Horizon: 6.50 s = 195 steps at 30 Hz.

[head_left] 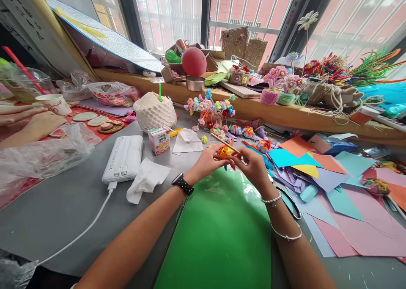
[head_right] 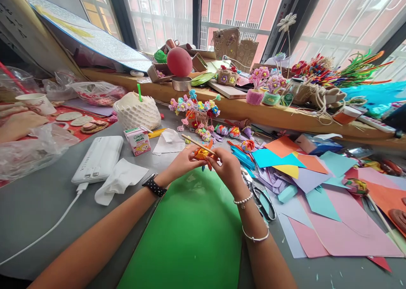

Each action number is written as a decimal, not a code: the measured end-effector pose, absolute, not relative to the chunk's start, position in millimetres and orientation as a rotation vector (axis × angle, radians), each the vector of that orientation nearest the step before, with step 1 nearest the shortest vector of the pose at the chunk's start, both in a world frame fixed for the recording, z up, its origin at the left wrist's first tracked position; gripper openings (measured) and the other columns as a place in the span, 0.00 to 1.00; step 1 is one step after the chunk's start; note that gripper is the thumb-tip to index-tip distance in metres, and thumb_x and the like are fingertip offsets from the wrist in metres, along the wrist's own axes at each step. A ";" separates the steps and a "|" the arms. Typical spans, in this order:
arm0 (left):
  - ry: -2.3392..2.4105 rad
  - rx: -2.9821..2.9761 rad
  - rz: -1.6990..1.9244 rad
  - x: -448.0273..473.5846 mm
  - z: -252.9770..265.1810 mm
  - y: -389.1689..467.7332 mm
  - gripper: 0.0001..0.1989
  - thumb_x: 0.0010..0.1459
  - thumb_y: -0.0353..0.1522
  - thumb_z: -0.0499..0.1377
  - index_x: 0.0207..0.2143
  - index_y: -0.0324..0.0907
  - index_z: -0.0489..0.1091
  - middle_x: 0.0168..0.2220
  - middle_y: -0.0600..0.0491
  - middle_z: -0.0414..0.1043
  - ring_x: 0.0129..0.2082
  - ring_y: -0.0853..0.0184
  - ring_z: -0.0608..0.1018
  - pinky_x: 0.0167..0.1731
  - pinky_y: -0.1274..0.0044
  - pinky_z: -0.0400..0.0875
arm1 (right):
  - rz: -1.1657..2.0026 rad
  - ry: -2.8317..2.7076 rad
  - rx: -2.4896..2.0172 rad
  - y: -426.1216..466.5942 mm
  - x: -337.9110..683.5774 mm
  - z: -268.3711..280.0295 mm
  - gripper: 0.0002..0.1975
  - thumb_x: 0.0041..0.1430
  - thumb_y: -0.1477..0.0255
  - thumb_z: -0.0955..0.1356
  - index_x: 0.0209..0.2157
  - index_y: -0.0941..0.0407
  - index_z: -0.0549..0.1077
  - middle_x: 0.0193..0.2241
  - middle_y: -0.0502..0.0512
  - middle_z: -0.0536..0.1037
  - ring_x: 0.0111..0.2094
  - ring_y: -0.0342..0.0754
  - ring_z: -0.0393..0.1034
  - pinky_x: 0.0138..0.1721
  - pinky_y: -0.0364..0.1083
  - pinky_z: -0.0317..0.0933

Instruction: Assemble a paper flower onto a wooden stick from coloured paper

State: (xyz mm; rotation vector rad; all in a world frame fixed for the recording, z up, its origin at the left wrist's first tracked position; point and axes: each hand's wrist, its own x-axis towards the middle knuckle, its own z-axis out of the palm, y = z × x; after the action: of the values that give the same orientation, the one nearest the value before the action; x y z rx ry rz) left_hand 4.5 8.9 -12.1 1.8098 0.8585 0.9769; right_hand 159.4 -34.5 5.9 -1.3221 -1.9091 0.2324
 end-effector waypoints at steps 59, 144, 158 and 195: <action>0.974 1.862 1.011 4.7 -10.4 7.9 0.16 0.42 0.35 0.61 0.36 0.38 0.69 0.42 0.45 0.65 0.43 0.60 0.68 0.36 0.72 0.69 | 0.310 -1.972 -1.308 -32.0 167.2 8.6 0.14 0.57 0.63 0.58 0.27 0.57 0.68 0.26 0.55 0.71 0.27 0.45 0.65 0.27 0.43 0.56; 0.546 0.781 0.855 2.5 1.8 0.9 0.19 0.47 0.31 0.59 0.43 0.44 0.62 0.37 0.53 0.70 0.35 0.71 0.73 0.32 0.78 0.69 | 0.420 -1.906 -1.262 -39.8 158.3 13.9 0.08 0.51 0.66 0.65 0.25 0.56 0.65 0.20 0.49 0.66 0.21 0.42 0.58 0.20 0.41 0.51; 0.589 0.781 0.923 9.4 6.6 -8.1 0.27 0.46 0.27 0.60 0.49 0.49 0.57 0.34 0.56 0.69 0.31 0.73 0.73 0.32 0.78 0.68 | 0.248 -1.838 -1.236 -40.8 152.3 13.7 0.05 0.51 0.71 0.66 0.23 0.55 0.66 0.23 0.50 0.66 0.22 0.42 0.58 0.24 0.42 0.53; 0.650 0.758 0.824 7.4 5.5 -1.9 0.09 0.48 0.29 0.58 0.35 0.36 0.68 0.28 0.51 0.73 0.23 0.74 0.74 0.21 0.85 0.68 | 0.688 -1.731 -1.194 -39.2 162.7 17.3 0.12 0.51 0.64 0.65 0.35 0.57 0.68 0.24 0.52 0.73 0.26 0.44 0.68 0.26 0.42 0.59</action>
State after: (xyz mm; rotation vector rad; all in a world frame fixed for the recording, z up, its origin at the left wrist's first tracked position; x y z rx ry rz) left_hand 7.4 -1.9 5.5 0.7578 0.6499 0.8240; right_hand 162.7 -39.2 17.3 -1.1936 -1.7310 0.6881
